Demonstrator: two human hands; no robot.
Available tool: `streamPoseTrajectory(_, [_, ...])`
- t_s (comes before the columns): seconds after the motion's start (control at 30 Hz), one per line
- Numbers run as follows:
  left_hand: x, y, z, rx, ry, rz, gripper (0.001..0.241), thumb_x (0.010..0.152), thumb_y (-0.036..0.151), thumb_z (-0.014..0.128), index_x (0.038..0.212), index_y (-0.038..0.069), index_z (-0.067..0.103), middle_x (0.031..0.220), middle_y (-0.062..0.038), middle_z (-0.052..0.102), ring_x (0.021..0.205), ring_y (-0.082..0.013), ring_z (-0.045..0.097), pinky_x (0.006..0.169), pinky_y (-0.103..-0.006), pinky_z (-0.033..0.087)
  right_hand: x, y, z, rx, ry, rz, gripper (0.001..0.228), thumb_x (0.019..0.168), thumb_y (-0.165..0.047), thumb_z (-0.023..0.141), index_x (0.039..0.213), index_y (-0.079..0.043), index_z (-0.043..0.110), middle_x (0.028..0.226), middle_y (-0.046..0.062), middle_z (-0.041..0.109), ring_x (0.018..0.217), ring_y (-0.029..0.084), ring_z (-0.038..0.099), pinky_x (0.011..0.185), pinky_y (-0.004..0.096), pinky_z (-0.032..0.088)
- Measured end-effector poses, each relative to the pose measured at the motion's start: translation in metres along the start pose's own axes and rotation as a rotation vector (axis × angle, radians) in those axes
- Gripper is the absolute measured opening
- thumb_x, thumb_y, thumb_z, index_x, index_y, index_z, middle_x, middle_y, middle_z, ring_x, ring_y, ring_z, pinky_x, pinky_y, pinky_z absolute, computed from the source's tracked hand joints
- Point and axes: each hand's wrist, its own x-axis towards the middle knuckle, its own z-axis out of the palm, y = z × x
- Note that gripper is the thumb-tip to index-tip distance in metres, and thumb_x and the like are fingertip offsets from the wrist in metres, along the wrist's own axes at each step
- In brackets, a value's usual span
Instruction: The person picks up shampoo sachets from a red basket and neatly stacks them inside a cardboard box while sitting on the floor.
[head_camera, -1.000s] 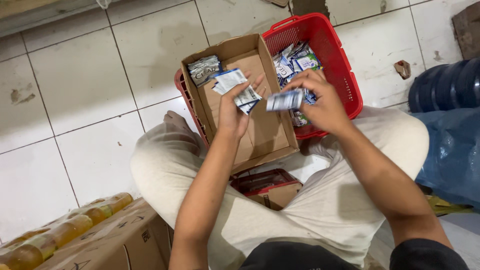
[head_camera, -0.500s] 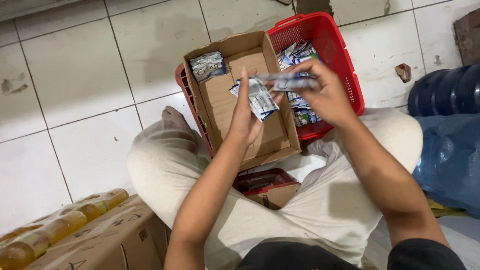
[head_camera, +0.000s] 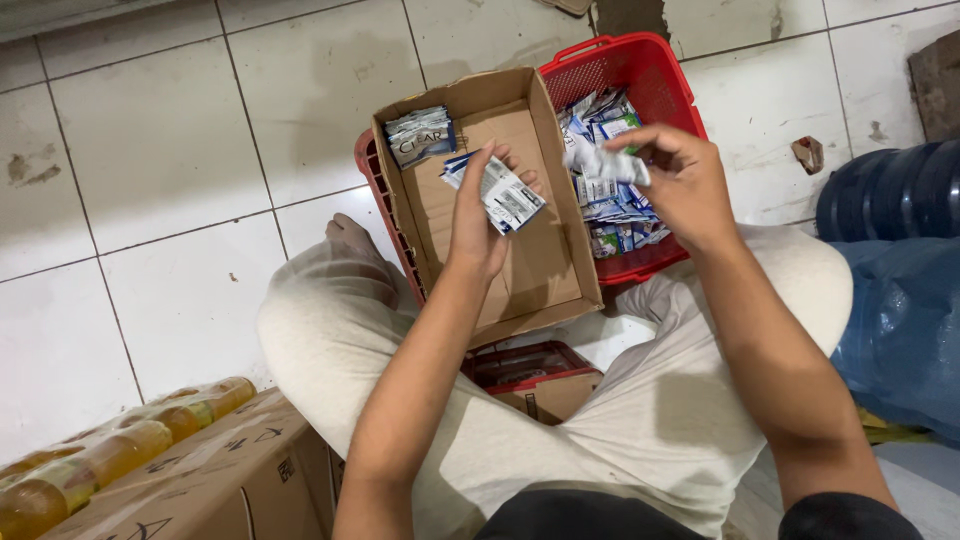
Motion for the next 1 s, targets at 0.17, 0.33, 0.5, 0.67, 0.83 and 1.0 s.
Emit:
streamPoseTrajectory(0.17, [-0.010, -0.006, 0.014, -0.007, -0.136, -0.136, 0.063, 0.095, 0.058, 0.058, 0.128, 0.004, 0.059, 0.122, -0.013, 0.068, 0.109, -0.0269, 0.069, 0.091, -0.0407, 0.061, -0.009, -0.005, 0.027, 0.009, -0.090, -0.223, 0.038, 0.095, 0.007, 0.063, 0.131, -0.002, 0.067, 0.144, 0.015, 0.065, 0.143, 0.026, 0.057, 0.123, 0.040, 0.045])
streamPoseTrajectory(0.33, [-0.011, -0.008, 0.014, 0.105, -0.185, -0.120, 0.058, 0.097, 0.040, 0.066, 0.144, 0.007, 0.053, 0.128, -0.010, 0.066, 0.116, -0.0215, 0.068, 0.097, -0.0393, 0.058, -0.013, -0.022, 0.038, -0.697, -0.373, -0.384, 0.082, 0.072, -0.039, 0.090, 0.142, -0.010, 0.058, 0.161, 0.020, 0.045, 0.156, 0.038, 0.020, 0.125, 0.057, 0.018])
streamPoseTrajectory(0.5, [-0.019, -0.008, 0.026, 0.291, -0.235, -0.214, 0.049, 0.098, 0.031, 0.068, 0.134, 0.000, 0.057, 0.116, -0.015, 0.067, 0.095, -0.0259, 0.074, 0.082, -0.0389, 0.063, -0.011, -0.016, 0.033, -0.557, -0.323, -0.476, 0.142, 0.064, -0.048, 0.097, 0.166, -0.014, 0.005, 0.168, 0.026, 0.020, 0.158, 0.041, 0.019, 0.129, 0.054, 0.021])
streamPoseTrajectory(0.67, [-0.035, -0.004, 0.039, 0.289, -0.337, -0.209, 0.052, 0.092, 0.025, 0.070, 0.136, 0.009, 0.047, 0.116, -0.011, 0.065, 0.092, -0.0202, 0.072, 0.075, -0.0348, 0.062, -0.013, -0.002, 0.034, -0.421, -0.441, -0.184, 0.144, 0.066, -0.036, 0.096, 0.169, -0.013, -0.001, 0.162, 0.019, 0.039, 0.149, 0.037, 0.037, 0.122, 0.044, 0.043])
streamPoseTrajectory(0.83, [-0.033, -0.011, 0.031, 0.284, -0.323, -0.277, 0.057, 0.093, 0.027, 0.072, 0.139, 0.002, 0.049, 0.119, -0.012, 0.066, 0.099, -0.0189, 0.071, 0.082, -0.0339, 0.062, -0.013, 0.001, 0.035, -0.533, -0.437, -0.360, 0.150, 0.061, -0.031, 0.101, 0.166, -0.011, -0.004, 0.154, 0.018, 0.045, 0.141, 0.039, 0.041, 0.122, 0.050, 0.032])
streamPoseTrajectory(1.0, [-0.032, -0.014, 0.016, 0.281, -0.383, -0.357, 0.058, 0.095, 0.029, 0.070, 0.141, 0.000, 0.049, 0.118, -0.013, 0.067, 0.102, -0.0205, 0.070, 0.087, -0.0359, 0.060, -0.014, 0.004, 0.034, -0.546, -0.441, -0.366, 0.146, 0.059, -0.027, 0.100, 0.166, -0.011, 0.002, 0.156, 0.020, 0.042, 0.142, 0.039, 0.041, 0.121, 0.048, 0.035])
